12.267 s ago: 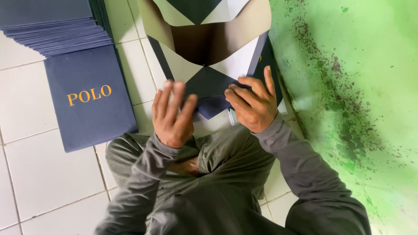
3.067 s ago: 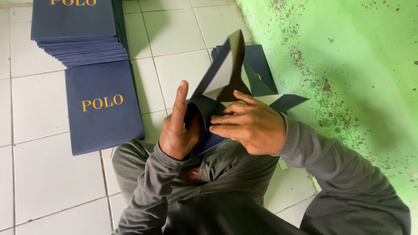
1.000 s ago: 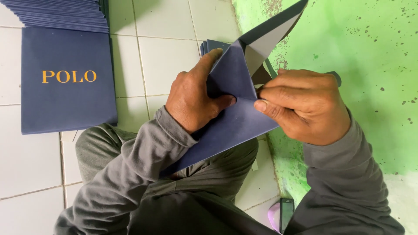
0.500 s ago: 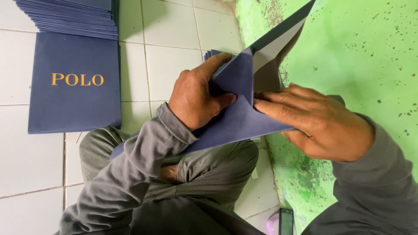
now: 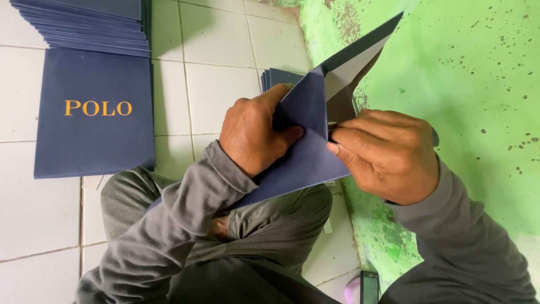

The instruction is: Folding the bottom of pre-printed paper bags to create a flat base.

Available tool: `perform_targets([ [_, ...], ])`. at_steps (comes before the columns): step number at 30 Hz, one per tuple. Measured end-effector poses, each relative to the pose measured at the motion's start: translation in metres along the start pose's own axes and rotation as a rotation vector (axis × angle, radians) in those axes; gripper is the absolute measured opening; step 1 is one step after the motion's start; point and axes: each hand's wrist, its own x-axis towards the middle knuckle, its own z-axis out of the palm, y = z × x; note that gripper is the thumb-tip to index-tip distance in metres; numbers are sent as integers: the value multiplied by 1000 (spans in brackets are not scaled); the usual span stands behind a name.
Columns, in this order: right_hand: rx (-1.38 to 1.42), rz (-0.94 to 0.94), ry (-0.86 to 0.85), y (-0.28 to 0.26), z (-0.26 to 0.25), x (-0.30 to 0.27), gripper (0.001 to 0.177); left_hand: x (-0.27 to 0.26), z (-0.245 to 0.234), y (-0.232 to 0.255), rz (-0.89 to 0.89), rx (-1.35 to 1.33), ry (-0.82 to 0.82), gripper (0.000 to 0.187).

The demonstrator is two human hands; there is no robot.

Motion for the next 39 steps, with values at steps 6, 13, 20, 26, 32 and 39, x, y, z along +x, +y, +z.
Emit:
perform_targets([
  [6, 176, 17, -32, 1, -1, 10, 8, -22, 15, -4, 167, 1, 76, 106],
  [13, 191, -18, -67, 1, -4, 15, 7, -34, -5, 10, 316, -168, 97, 48],
  [20, 204, -78, -130, -4, 6, 18, 5, -54, -3, 21, 231, -140, -36, 91],
  [26, 233, -118, -221, -6, 10, 24, 7, -63, 6, 28, 199, -51, 7, 67],
  [32, 591, -79, -362, 29, -6, 18, 63, -61, 3, 21, 136, -154, 2, 37],
  [39, -111, -106, -39, 14, 8, 8, 63, -62, -1, 16, 71, -276, 9, 76],
])
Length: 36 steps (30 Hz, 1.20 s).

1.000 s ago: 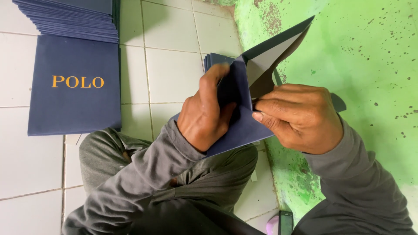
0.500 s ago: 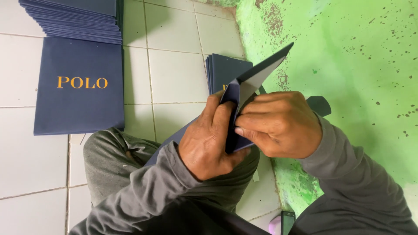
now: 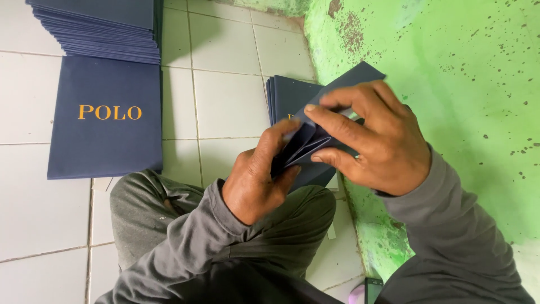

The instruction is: Folding the bottom of pre-printed paper bags to create a flat base.

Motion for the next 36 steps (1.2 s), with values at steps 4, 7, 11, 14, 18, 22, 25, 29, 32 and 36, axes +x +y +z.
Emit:
perform_targets([
  [4, -81, -30, -7, -1, -2, 7, 63, -2, 3, -4, -5, 49, 15, 93],
  [7, 36, 53, -70, 3, -1, 7, 59, 3, -1, -5, 35, 37, -15, 86],
  [11, 184, 62, -64, 7, 1, 15, 33, 14, -3, -1, 47, 129, -4, 40],
  [14, 276, 75, -51, 9, 5, 18, 28, 21, -3, -4, 100, 227, 42, 24],
  [18, 348, 140, -89, 13, 4, 19, 23, 29, -7, -7, 120, 178, 78, 24],
  [22, 344, 101, -11, 13, 19, 20, 12, 32, -3, -19, 140, 195, 80, 19],
  [25, 312, 95, 34, 16, 32, 18, 13, 36, -1, -24, 141, 239, 64, 10],
  [29, 344, 218, -38, 22, 32, 17, 5, 40, -2, -35, 167, 178, 55, 6],
  [32, 335, 229, 4, 24, 32, 18, 8, 42, -3, -39, 144, 126, 36, 10],
  [36, 290, 144, 120, 20, 36, 20, 9, 45, -3, -40, 106, 103, 29, 8],
])
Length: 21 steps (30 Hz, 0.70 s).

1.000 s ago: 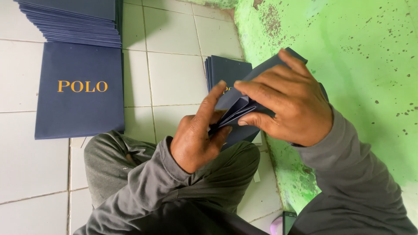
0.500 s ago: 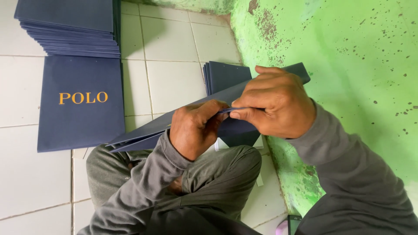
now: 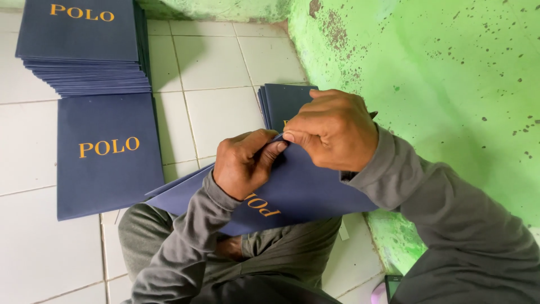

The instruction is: Folding the bottom of pre-printed paper bags to create a flat base.

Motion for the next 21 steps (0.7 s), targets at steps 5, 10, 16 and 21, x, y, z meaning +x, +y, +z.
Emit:
perform_targets([
  [5, -124, 37, -101, 18, -4, -7, 4, 5, 2, -5, 97, 103, 34, 9],
  [10, -263, 20, -98, 20, -7, -11, 9, 10, 6, -8, 111, 188, 95, 10],
  [16, -177, 159, -205, 31, 19, -28, 14, 17, 28, -32, 274, 466, 311, 37],
  [21, -221, 264, -344, 22, -9, -24, 19, 31, 23, -33, 116, 317, 447, 49],
])
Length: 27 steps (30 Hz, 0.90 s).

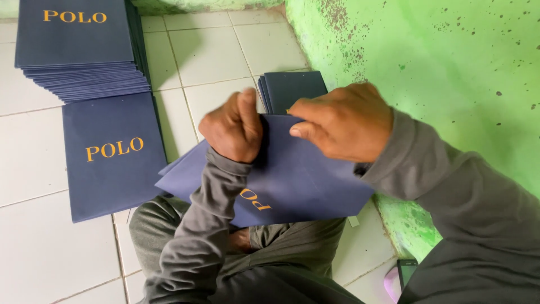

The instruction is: Folding the bottom of pre-printed paper bags to create a flat base.

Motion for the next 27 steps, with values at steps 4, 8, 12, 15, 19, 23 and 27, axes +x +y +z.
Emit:
perform_targets([
  [4, -17, 103, -49, 5, -11, -9, 21, 6, 13, -27, -245, -189, 114, 68],
  [8, 96, -27, 165, -2, -17, -10, 24, 25, 27, -57, -404, -227, 82, 70],
  [12, 482, -40, 134, 5, -15, -12, 53, 36, 48, -98, -490, -244, 31, 72],
  [15, 635, 25, 126, 23, 18, -21, 56, 46, 57, -130, -578, -451, 48, 66],
  [19, 752, -22, 177, 30, 69, -30, 47, 51, 64, -163, -719, -397, -62, 75],
  [23, 668, 124, 297, 10, 97, -33, 45, 45, 85, -205, -753, -656, 24, 66],
  [27, 769, 239, 396, -9, 119, -31, 49, 46, 104, -242, -771, -726, 85, 65],
])
